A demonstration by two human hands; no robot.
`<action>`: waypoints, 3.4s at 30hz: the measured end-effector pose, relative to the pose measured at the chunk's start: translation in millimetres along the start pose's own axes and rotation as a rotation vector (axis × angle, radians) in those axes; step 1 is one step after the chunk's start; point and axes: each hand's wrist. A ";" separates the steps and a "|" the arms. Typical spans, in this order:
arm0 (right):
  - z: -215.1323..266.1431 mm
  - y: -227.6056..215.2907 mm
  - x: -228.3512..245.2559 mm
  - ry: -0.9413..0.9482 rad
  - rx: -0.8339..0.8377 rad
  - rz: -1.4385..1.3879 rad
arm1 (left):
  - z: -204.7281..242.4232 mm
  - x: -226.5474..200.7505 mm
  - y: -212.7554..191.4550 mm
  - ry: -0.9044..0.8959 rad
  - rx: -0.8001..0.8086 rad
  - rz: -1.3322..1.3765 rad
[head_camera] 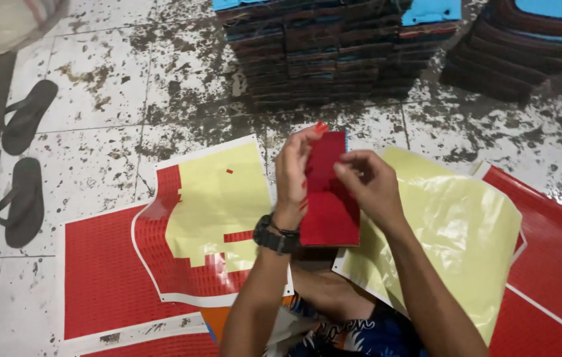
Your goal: Peeling small red stickers from a sheet and applying them to the edges of fabric swatches in a stack.
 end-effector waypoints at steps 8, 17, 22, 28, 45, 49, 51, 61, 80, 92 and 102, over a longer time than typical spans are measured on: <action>-68.7 7.4 20.6 -0.072 0.310 0.133 | -6.4 -20.7 -50.7 -0.136 0.005 -0.476; -91.0 9.1 1.4 -0.009 0.446 0.194 | -11.8 -4.2 -63.8 -0.208 0.017 -0.548; -104.7 -4.4 -15.9 0.019 0.323 0.271 | -13.1 14.2 -78.7 0.019 -0.002 -0.804; -111.0 13.4 -15.7 0.068 0.425 0.377 | -19.3 53.8 -97.5 0.315 0.122 -1.234; -133.8 24.1 -22.9 0.083 0.544 0.605 | -23.7 80.4 -106.3 0.361 0.064 -1.391; -139.2 27.9 -45.2 0.023 0.501 0.766 | -19.8 65.2 -95.3 0.359 0.060 -1.482; -140.3 32.3 -49.1 0.017 0.460 0.885 | -18.5 54.5 -88.2 0.322 0.045 -1.539; -137.8 8.2 -38.3 -0.260 0.473 1.034 | -22.3 75.0 -90.9 0.268 0.047 -1.547; -97.2 3.0 -10.0 -0.294 0.604 0.687 | -24.5 37.6 -87.3 0.172 0.153 -0.672; -114.9 11.6 -23.3 -0.066 0.530 0.581 | -18.6 24.6 -74.6 0.102 0.095 -0.851; -135.2 18.1 -19.4 -0.008 0.615 0.768 | -15.3 66.2 -87.3 0.176 0.005 -1.338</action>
Point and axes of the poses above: each hand's wrist, its own z-axis away from the middle knuckle, its own y-axis out of the palm, x = y × z, and after that the axes turned 9 degrees about x, right-handed
